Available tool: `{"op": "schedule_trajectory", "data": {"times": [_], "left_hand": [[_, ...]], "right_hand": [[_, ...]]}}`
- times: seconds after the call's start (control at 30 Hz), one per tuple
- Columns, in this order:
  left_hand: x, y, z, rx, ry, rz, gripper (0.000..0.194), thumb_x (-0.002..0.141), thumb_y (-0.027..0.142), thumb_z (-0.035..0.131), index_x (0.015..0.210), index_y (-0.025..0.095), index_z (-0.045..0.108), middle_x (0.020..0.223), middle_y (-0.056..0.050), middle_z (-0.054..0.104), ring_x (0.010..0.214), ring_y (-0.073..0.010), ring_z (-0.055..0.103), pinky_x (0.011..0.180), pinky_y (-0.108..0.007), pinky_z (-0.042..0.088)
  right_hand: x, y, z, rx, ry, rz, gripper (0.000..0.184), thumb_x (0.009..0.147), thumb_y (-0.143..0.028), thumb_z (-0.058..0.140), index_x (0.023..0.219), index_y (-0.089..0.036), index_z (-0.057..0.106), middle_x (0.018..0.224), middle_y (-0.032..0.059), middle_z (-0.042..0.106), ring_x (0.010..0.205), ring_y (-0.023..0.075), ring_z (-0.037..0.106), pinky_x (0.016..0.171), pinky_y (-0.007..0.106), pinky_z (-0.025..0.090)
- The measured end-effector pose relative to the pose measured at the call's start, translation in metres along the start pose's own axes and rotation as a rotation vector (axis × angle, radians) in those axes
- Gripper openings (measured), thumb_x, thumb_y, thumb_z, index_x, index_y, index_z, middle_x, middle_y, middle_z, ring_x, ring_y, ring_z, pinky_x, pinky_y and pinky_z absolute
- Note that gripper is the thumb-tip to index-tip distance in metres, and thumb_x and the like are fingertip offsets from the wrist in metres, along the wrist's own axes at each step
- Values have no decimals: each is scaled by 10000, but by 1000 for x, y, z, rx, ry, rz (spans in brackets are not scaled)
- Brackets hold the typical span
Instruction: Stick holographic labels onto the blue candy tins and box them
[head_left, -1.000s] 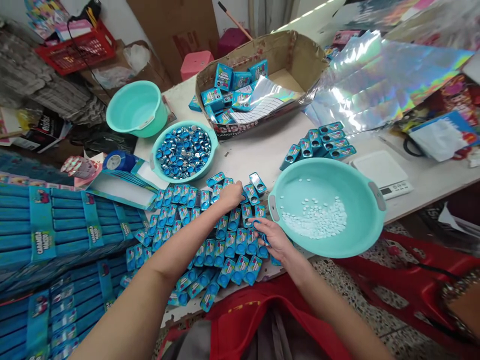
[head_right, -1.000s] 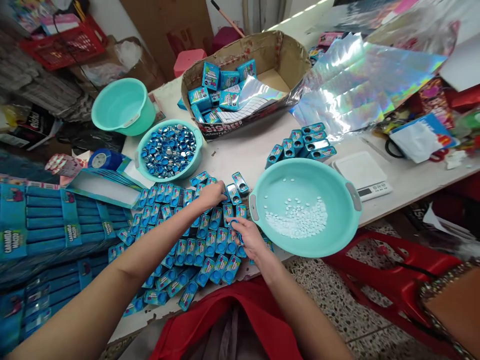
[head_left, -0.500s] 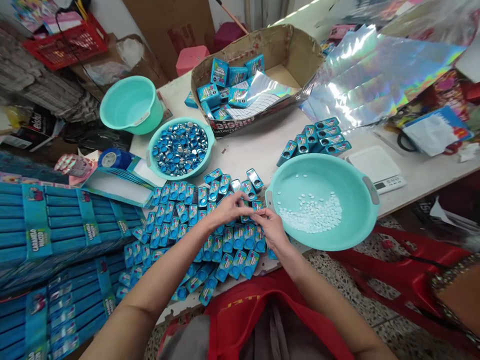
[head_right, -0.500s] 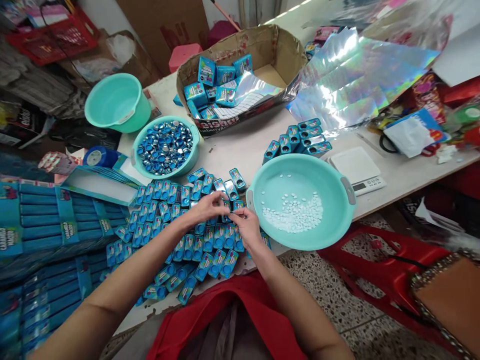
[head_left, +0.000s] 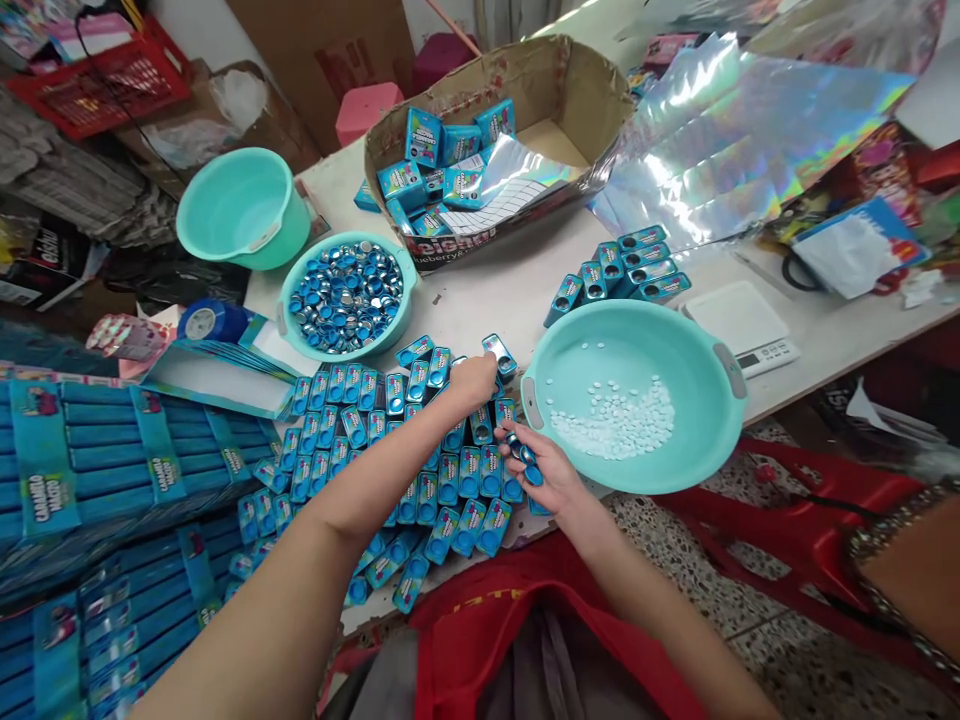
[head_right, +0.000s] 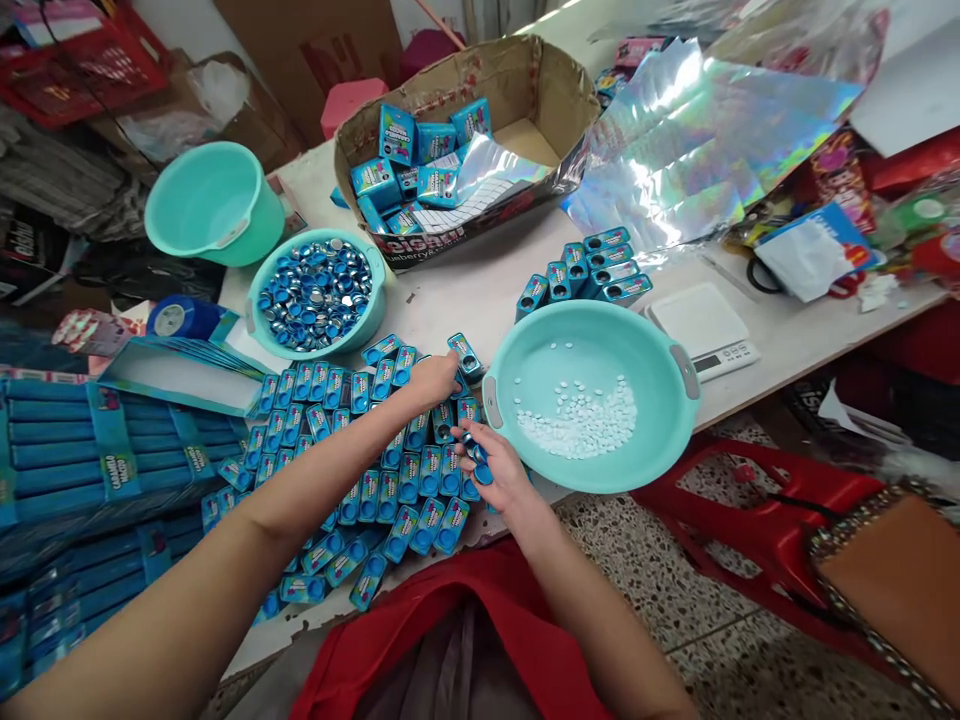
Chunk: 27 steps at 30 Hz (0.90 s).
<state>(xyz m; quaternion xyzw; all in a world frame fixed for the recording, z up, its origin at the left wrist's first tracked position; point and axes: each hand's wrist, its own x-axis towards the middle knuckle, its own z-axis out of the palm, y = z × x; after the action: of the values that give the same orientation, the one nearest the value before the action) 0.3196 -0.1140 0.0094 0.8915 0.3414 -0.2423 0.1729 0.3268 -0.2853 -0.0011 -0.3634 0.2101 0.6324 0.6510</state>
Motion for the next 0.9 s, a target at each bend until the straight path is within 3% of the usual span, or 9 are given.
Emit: {"op": "schedule_trajectory", "data": {"times": [0.1,0.23,0.43,0.57,0.7,0.8,0.9], "left_hand": [[5,10,0,63,-15,-50,442,786,158,624,1201,94,486,1049,-213,663,1042,-316,627,805,-357,463],[-4,-3,-2,33,3,-7,411,781,257,654,1156,137,536,1020,-168,676,1004,-302,631,765,-332,453],[-47,-22,10,-471,-49,352,410,791,487,609,1104,222,622,859,-6,645,772,-167,599,659,-246,426],[-60,-23,22,-509,-47,341,238,757,344,631,942,200,676,847,-6,612,785,-156,565,654,-242,419],[-60,-24,25,-519,62,315,149,796,234,540,875,196,661,852,-9,620,785,-152,560,684,-252,428],[-64,-22,27,-527,142,330,141,816,212,503,862,193,635,862,-11,621,787,-148,559,718,-255,437],[-65,-20,28,-563,109,385,128,804,242,547,891,189,625,873,-7,625,789,-144,566,722,-247,443]], "right_hand": [[0,-4,0,-22,-45,-3,218,709,-320,765,804,-188,621,798,19,654,514,41,473,326,111,293],[2,-9,2,-21,-10,-12,260,704,-385,769,823,-200,630,749,-4,642,486,30,435,316,99,283],[12,-4,5,-165,50,-159,329,632,-398,801,832,-184,650,661,-28,605,490,42,471,333,132,281],[17,3,6,-293,64,-214,400,650,-515,757,836,-176,652,627,-24,587,513,68,524,360,158,303],[17,-1,9,-275,43,-159,385,628,-471,788,836,-177,653,675,-24,603,508,51,520,349,147,281],[16,-6,11,-213,45,-90,352,623,-442,806,805,-182,651,596,-43,561,473,39,471,334,135,273],[17,-9,11,-160,51,-78,362,601,-435,827,794,-184,651,581,-46,555,470,35,464,325,121,276]]}}
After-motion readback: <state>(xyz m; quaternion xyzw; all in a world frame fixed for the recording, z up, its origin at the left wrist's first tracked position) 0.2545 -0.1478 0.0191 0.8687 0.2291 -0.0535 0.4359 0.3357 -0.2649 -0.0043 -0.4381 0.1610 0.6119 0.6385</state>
